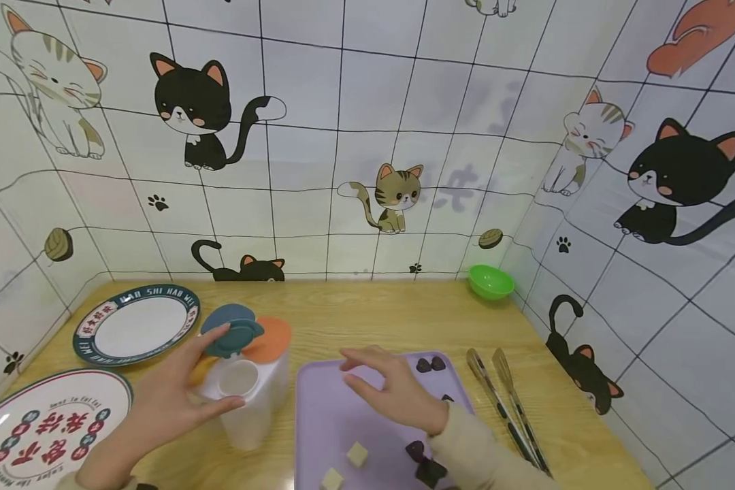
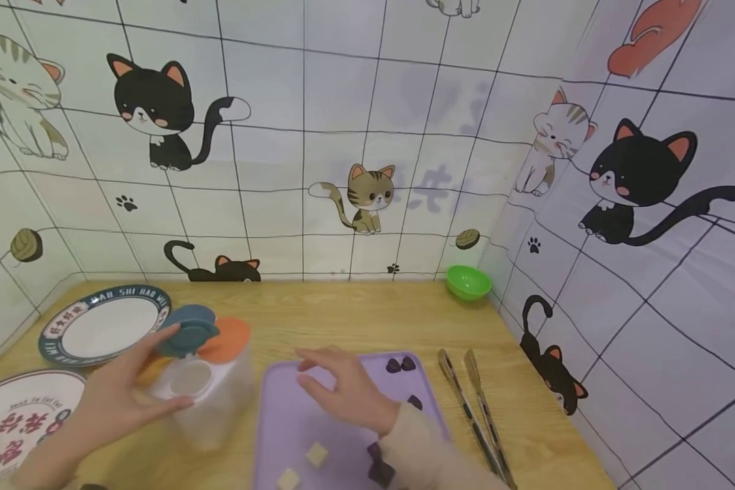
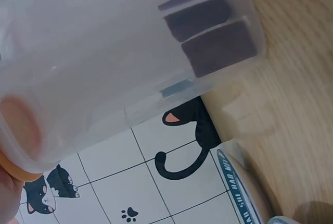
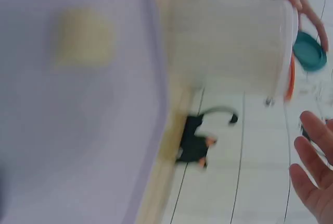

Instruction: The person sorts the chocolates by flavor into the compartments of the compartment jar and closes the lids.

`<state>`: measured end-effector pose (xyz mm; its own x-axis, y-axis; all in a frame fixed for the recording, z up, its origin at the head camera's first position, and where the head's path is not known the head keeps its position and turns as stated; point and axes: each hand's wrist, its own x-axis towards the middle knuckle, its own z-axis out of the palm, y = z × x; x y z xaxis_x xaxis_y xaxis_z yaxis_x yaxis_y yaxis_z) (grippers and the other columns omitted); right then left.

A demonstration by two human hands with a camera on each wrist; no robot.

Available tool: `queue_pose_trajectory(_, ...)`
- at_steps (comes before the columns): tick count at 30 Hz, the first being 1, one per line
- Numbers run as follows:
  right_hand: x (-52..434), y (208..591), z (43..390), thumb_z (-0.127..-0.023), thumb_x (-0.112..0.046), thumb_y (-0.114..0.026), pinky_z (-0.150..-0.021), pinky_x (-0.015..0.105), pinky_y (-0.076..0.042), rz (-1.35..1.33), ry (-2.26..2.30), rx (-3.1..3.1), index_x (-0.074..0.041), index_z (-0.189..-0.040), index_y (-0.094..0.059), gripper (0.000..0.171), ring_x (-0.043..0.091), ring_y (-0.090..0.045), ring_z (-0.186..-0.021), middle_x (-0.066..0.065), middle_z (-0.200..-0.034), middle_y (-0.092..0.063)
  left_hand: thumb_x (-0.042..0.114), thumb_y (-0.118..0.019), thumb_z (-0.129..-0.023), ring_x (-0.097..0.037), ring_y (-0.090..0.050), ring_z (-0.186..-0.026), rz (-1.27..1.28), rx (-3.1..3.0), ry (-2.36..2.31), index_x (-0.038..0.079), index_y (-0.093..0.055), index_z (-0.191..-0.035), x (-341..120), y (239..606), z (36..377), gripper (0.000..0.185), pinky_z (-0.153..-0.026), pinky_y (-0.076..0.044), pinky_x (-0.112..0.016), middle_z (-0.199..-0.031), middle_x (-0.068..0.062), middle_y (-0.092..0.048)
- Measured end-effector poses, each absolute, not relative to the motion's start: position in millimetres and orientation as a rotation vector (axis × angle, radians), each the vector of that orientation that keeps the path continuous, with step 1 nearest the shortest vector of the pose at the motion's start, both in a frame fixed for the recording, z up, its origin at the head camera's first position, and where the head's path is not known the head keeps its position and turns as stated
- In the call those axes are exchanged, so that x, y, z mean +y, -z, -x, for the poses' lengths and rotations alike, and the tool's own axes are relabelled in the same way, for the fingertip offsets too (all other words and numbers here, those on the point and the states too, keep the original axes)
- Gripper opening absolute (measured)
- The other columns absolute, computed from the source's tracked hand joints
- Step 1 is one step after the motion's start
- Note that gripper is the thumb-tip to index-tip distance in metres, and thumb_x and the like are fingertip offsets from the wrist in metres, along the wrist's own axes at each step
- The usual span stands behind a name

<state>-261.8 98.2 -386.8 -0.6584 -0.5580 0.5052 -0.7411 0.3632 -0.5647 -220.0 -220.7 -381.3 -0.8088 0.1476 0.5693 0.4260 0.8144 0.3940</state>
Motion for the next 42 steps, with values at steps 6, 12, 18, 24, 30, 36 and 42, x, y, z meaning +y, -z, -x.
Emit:
queue_pose_trajectory(6,213.8,408.4,259.5,-0.082,-0.025,-0.064,-0.088,0.048,-0.043,-0.635,-0.753,-2.669,-0.005,-0.115,-0.06,0.039,0.031,-0.054,-0.107,0.011,-0.112,-0.061,0.054,-0.083,-0.043,0.005,-0.054,-0.097,0.378,-2.467,0.66,0.027,-0.04,-0.135,-231.4,378.7,214.9,0.104,-0.066,-0.035,-0.012,-0.1,0.012,-0.065)
queue_pose_trajectory(12,290.8,422.8,248.2,-0.078,-0.042,-0.065,-0.079,0.052,-0.044,-0.206,-0.474,-3.072,0.011,-0.124,-0.045,0.073,0.042,-0.053,-0.098,0.027,-0.107,-0.056,0.048,-0.082,-0.051,0.007,-0.054,-0.095,0.357,-2.468,0.61,0.029,-0.044,-0.132,-239.3,376.6,213.3,0.091,-0.06,-0.038,-0.017,-0.097,0.013,-0.067)
queue_pose_trajectory(18,306.5,427.0,237.1,-0.074,-0.04,-0.068,-0.046,0.025,-0.031,-0.071,-0.657,-3.263,0.011,-0.133,-0.032,0.086,0.009,-0.033,-0.045,-0.003,-0.05,-0.04,0.021,-0.063,-0.082,-0.01,-0.059,-0.063,0.408,-2.356,0.623,0.012,-0.043,-0.126,-235.7,376.0,215.3,0.049,-0.048,-0.03,-0.016,-0.086,-0.002,-0.069)
queue_pose_trajectory(24,308.7,433.3,233.4,-0.076,-0.029,-0.069,-0.046,0.024,-0.033,-0.061,-0.66,-3.261,0.011,-0.135,-0.027,0.083,0.006,-0.028,-0.044,-0.006,-0.046,-0.035,0.034,-0.042,-0.094,0.008,-0.028,-0.049,0.415,-2.232,0.547,0.008,-0.042,-0.114,-231.4,384.8,219.5,0.033,-0.042,-0.016,-0.014,-0.065,-0.001,-0.06)
queue_pose_trajectory(30,313.6,438.3,229.5,-0.076,-0.029,-0.069,-0.062,0.035,-0.046,0.045,-0.683,-3.284,0.01,-0.136,-0.026,0.083,0.012,-0.05,-0.055,0.005,-0.062,-0.059,0.029,-0.053,-0.09,-0.001,-0.036,-0.047,0.401,-2.203,0.506,0.02,-0.057,-0.119,-228.8,385.4,223.2,0.031,-0.041,-0.02,-0.019,-0.056,0.007,-0.05)
queue_pose_trajectory(36,319.2,440.9,224.7,-0.078,-0.017,-0.062,-0.049,0.028,-0.037,0.124,-0.752,-3.242,0.007,-0.136,-0.027,0.072,0.01,-0.04,-0.047,0.004,-0.063,-0.058,0.031,-0.073,-0.071,-0.031,-0.062,-0.082,0.387,-2.387,0.553,0.027,-0.043,-0.134,-223.1,381.5,220.6,0.069,-0.047,-0.035,-0.026,-0.104,-0.014,-0.065)
queue_pose_trajectory(42,327.7,436.9,221.1,-0.081,-0.012,-0.054,-0.052,0.028,-0.039,0.088,-0.75,-3.17,0.009,-0.135,-0.029,0.063,0.016,-0.049,-0.063,0.013,-0.085,-0.057,0.042,-0.085,-0.046,-0.028,-0.058,-0.091,0.41,-2.4,0.587,0.023,-0.04,-0.136,-220.7,383.2,222.6,0.103,-0.053,-0.041,-0.034,-0.105,-0.012,-0.062)
